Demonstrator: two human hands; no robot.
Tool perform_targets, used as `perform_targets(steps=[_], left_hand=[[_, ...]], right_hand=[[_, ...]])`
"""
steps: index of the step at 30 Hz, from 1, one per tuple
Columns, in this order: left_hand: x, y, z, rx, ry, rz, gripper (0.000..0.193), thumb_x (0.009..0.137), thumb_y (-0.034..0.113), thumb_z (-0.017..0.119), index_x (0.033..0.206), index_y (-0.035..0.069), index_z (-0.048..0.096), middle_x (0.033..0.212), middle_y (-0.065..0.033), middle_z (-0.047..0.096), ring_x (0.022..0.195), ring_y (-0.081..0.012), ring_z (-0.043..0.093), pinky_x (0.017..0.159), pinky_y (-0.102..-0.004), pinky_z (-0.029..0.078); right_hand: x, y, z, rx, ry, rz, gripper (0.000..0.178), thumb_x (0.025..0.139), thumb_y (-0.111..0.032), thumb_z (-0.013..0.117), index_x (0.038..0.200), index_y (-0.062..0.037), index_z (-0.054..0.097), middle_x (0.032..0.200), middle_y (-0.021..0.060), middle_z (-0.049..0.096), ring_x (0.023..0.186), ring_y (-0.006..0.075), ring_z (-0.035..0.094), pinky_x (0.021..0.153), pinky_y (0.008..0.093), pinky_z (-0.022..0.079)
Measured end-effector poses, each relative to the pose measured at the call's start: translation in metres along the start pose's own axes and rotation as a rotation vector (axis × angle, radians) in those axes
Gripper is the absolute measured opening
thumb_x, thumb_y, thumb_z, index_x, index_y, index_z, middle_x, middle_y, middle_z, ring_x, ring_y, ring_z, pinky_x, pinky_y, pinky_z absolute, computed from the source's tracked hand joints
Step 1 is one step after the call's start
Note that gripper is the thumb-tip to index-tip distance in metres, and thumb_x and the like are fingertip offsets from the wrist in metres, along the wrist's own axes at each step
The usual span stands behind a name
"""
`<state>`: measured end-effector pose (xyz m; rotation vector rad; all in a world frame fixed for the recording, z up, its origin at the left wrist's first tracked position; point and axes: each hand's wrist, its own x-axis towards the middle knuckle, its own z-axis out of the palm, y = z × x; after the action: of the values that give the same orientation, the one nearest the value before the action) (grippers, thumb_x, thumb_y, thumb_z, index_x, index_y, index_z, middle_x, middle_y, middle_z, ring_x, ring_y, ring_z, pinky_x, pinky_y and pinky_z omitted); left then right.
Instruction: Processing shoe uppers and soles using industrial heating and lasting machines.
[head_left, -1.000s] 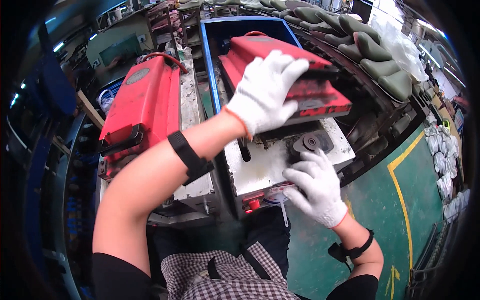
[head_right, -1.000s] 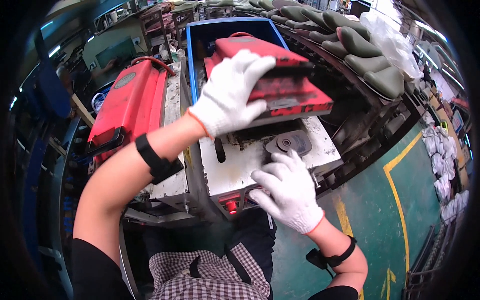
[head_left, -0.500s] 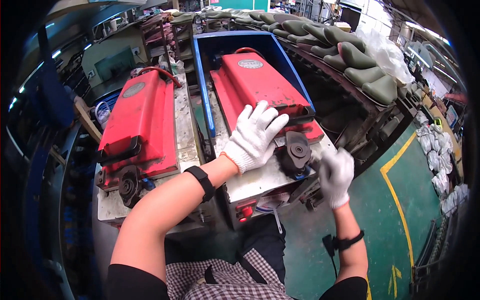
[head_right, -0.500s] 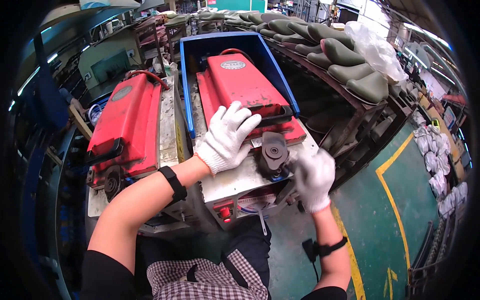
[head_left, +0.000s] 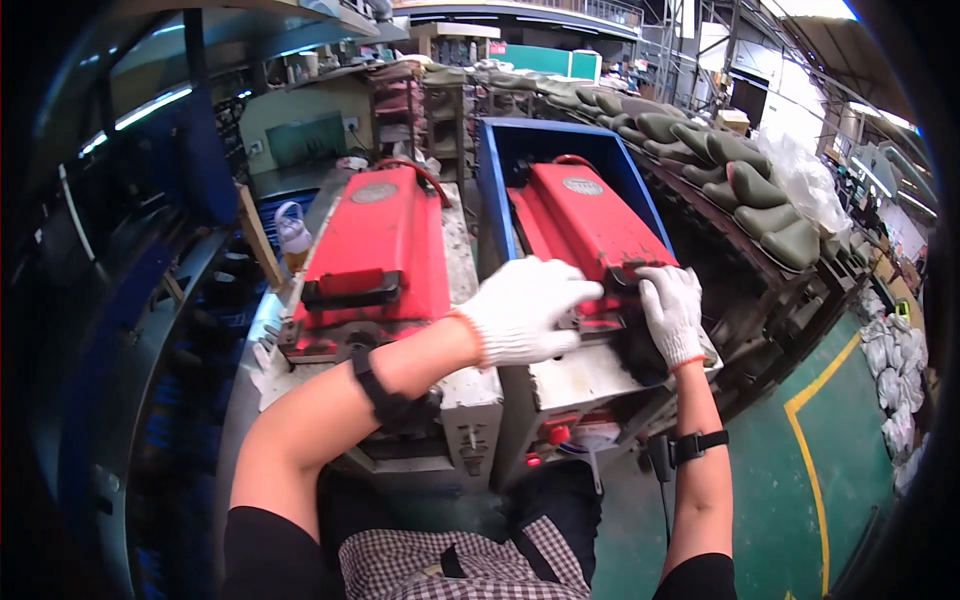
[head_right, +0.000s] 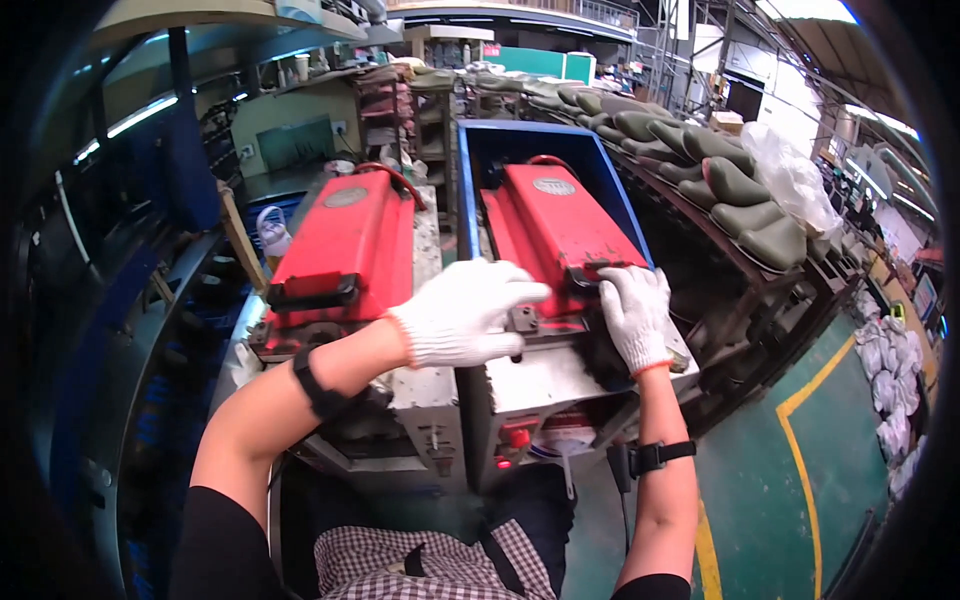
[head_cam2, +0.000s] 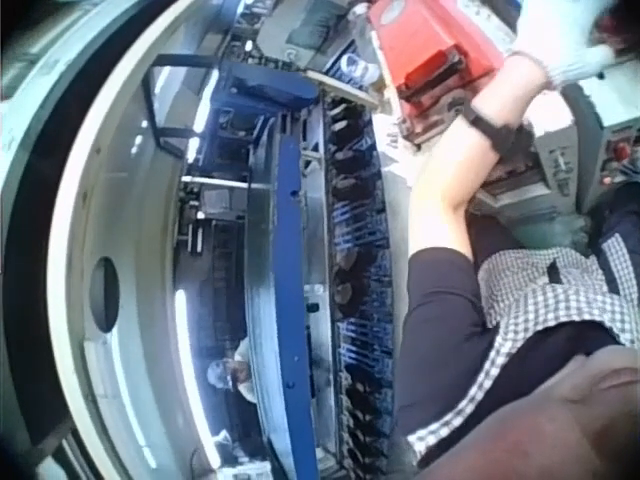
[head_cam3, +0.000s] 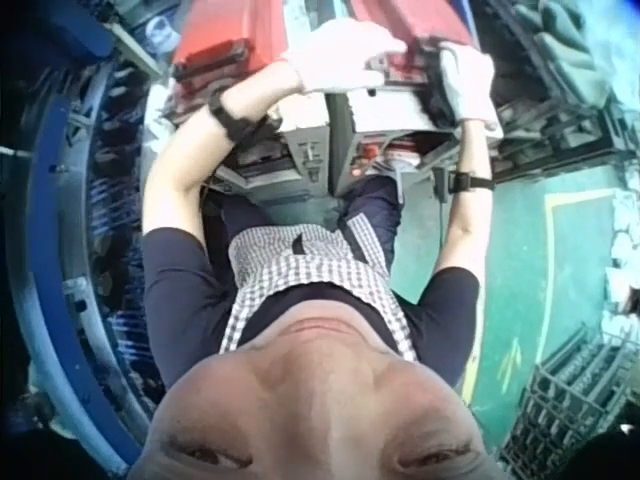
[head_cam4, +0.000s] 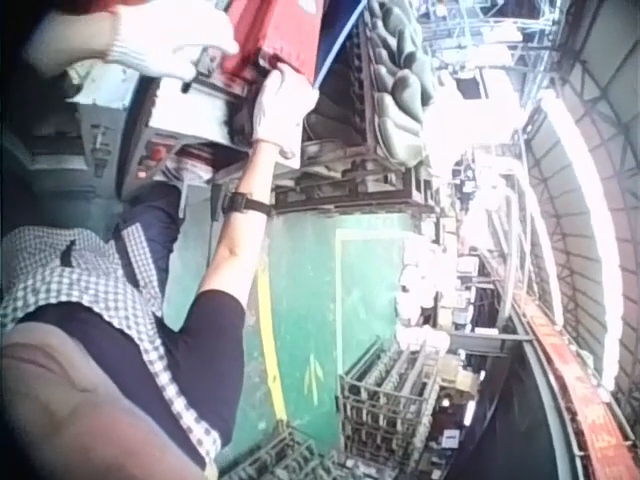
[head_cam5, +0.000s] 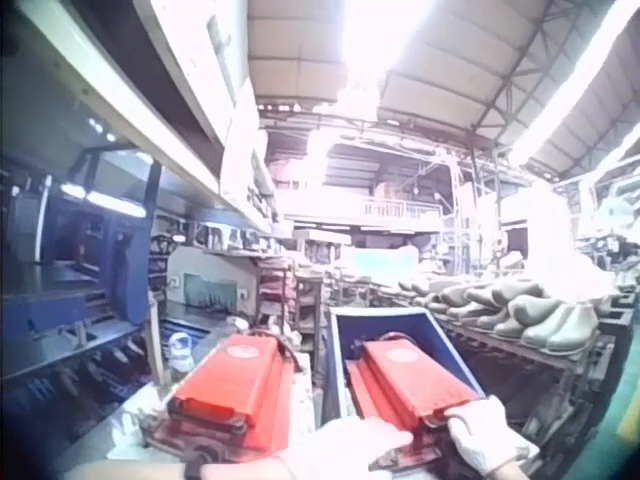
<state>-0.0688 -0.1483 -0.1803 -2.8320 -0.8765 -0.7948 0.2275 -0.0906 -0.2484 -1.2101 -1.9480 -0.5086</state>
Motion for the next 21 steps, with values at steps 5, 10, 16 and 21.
perform_targets(steps=[5,10,16,21], left_hand=[[-0.112,-0.043,-0.065,0.163,0.237,-0.32,0.041,0.082,0.023,0.073,0.119,0.007,0.069,0.11,-0.0142,0.068,0.104,-0.0348,0.065,0.094,-0.043,0.053],[-0.161,-0.072,-0.087,0.269,-0.16,-0.737,0.044,0.085,0.049,0.072,0.105,0.01,0.073,0.096,-0.0169,0.074,0.092,-0.0352,0.072,0.085,-0.0425,0.055],[-0.124,-0.098,-0.096,-0.138,-0.503,-0.981,0.053,0.086,0.056,0.07,0.091,0.004,0.074,0.078,-0.0107,0.073,0.074,-0.0235,0.071,0.071,-0.0362,0.053],[-0.13,-0.101,-0.08,0.057,-0.36,-0.854,0.064,0.082,0.065,0.07,0.093,0.002,0.076,0.09,-0.019,0.075,0.084,-0.0332,0.072,0.08,-0.0408,0.053]], right_hand=[[-0.002,0.006,-0.002,-0.06,-0.003,0.035,0.021,0.101,-0.029,0.056,0.104,-0.0155,0.071,0.1,0.0083,0.067,0.106,0.0318,0.06,0.11,0.0534,0.036],[0.007,0.002,0.0,-0.127,-0.016,0.005,0.023,0.101,-0.028,0.053,0.095,-0.0129,0.07,0.096,0.0078,0.066,0.101,0.0318,0.06,0.105,0.0519,0.038],[0.006,0.004,0.006,-0.102,-0.006,0.009,0.024,0.101,-0.028,0.053,0.094,-0.0117,0.069,0.095,0.0084,0.066,0.1,0.0319,0.06,0.106,0.0506,0.039],[0.003,0.006,-0.001,-0.088,0.021,-0.006,0.024,0.101,-0.027,0.053,0.093,-0.011,0.069,0.095,0.0083,0.067,0.098,0.0307,0.061,0.102,0.0478,0.04]])
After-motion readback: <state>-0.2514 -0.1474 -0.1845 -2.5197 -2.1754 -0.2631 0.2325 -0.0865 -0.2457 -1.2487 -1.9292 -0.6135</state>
